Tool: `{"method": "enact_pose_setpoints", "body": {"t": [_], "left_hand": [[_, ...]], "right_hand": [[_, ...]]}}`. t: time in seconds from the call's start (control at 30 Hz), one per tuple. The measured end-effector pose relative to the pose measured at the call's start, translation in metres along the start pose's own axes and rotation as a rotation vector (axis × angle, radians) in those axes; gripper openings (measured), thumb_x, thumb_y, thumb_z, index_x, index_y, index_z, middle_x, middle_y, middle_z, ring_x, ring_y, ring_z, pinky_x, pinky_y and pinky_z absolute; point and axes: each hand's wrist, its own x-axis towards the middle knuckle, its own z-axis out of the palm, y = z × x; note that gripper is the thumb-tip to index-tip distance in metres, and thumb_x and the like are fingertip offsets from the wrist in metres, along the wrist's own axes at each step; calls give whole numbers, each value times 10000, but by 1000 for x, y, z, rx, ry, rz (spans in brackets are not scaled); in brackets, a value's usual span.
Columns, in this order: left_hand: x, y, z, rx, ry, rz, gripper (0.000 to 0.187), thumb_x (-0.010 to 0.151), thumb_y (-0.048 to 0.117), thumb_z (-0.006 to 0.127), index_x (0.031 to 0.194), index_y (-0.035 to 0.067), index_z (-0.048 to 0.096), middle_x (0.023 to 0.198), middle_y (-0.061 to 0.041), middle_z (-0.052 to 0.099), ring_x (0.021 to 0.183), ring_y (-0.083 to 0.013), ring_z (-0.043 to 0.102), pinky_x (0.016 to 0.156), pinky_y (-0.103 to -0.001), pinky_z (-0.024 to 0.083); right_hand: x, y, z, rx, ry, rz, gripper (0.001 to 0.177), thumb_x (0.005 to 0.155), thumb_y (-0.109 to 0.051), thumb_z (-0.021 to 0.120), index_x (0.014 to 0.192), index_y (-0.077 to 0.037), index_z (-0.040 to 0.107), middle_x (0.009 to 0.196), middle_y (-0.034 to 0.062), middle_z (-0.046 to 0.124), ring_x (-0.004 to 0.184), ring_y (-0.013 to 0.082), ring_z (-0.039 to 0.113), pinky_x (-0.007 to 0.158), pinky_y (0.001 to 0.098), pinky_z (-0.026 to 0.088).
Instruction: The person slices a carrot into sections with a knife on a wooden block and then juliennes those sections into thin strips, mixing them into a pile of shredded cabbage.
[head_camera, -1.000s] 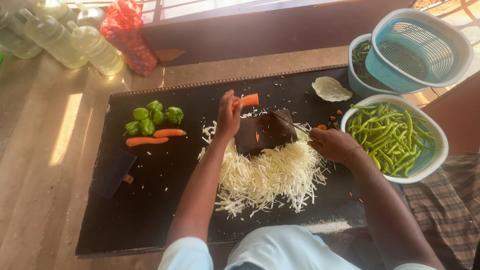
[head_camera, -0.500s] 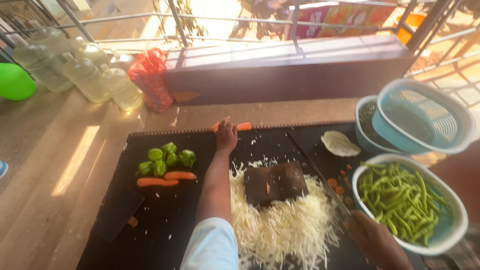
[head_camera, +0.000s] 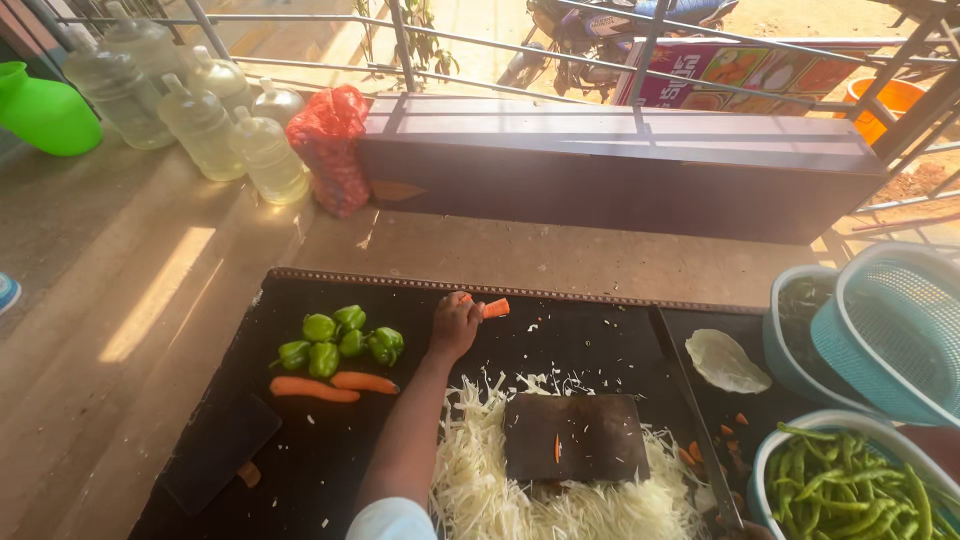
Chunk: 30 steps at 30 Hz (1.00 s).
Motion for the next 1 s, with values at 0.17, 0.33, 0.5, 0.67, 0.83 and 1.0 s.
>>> {"method": "enact_pose_setpoints", "body": {"t": [0.17, 0.33, 0.5, 0.67, 0.83, 1.0], "left_hand": [[-81, 53, -70, 49, -259, -129, 402, 988, 381, 591, 894, 24, 751, 1179, -173, 651, 1124, -363, 593, 969, -490, 478], [-136, 104, -126, -46, -116, -467, 481, 1023, 415, 514, 870, 38, 771, 1187, -169, 654, 1149, -341, 598, 1009, -464, 477], [-176, 127, -134, -371, -211, -801, 581, 1027, 516, 457, 1167, 8, 703, 1368, -186, 588, 1258, -374, 588, 1060, -447, 458], [-176, 118, -136, -406, -231, -821, 622, 1024, 519, 445, 1319, -2, 612, 1415, -200, 598, 1320, -370, 586, 1112, -425, 442], [-166, 138, -145, -41, -40, -387, 402, 1023, 406, 547, 1048, 41, 714, 1338, -169, 651, 1261, -368, 594, 1032, -487, 418], [-152, 220, -134, -204, -151, 25, 268, 951, 309, 734, 1052, 61, 728, 1017, -74, 672, 1013, -266, 611, 945, -440, 460]], "right_hand": [[-82, -9, 9, 211, 41, -105, 318, 926, -236, 707, 1209, -92, 687, 719, 106, 681, 589, 193, 624, 585, 372, 498], [-120, -78, 12, 410, -178, 87, 272, 942, -209, 667, 1175, -70, 692, 684, 87, 669, 525, 146, 568, 513, 334, 468], [-155, -101, 23, 475, -199, -34, 233, 953, -238, 640, 1039, -24, 671, 685, 42, 683, 491, 94, 540, 454, 291, 449], [-166, -113, 27, 387, -223, 50, 248, 965, -268, 623, 1033, -34, 674, 673, 72, 703, 455, 114, 567, 445, 302, 451], [-176, -125, 20, 418, -204, 53, 250, 969, -282, 615, 1013, -38, 655, 673, 61, 698, 456, 127, 550, 451, 323, 459], [-179, -134, 19, 203, -64, -87, 266, 992, -311, 584, 1011, -46, 607, 666, 130, 683, 525, 259, 631, 528, 408, 481]]}}
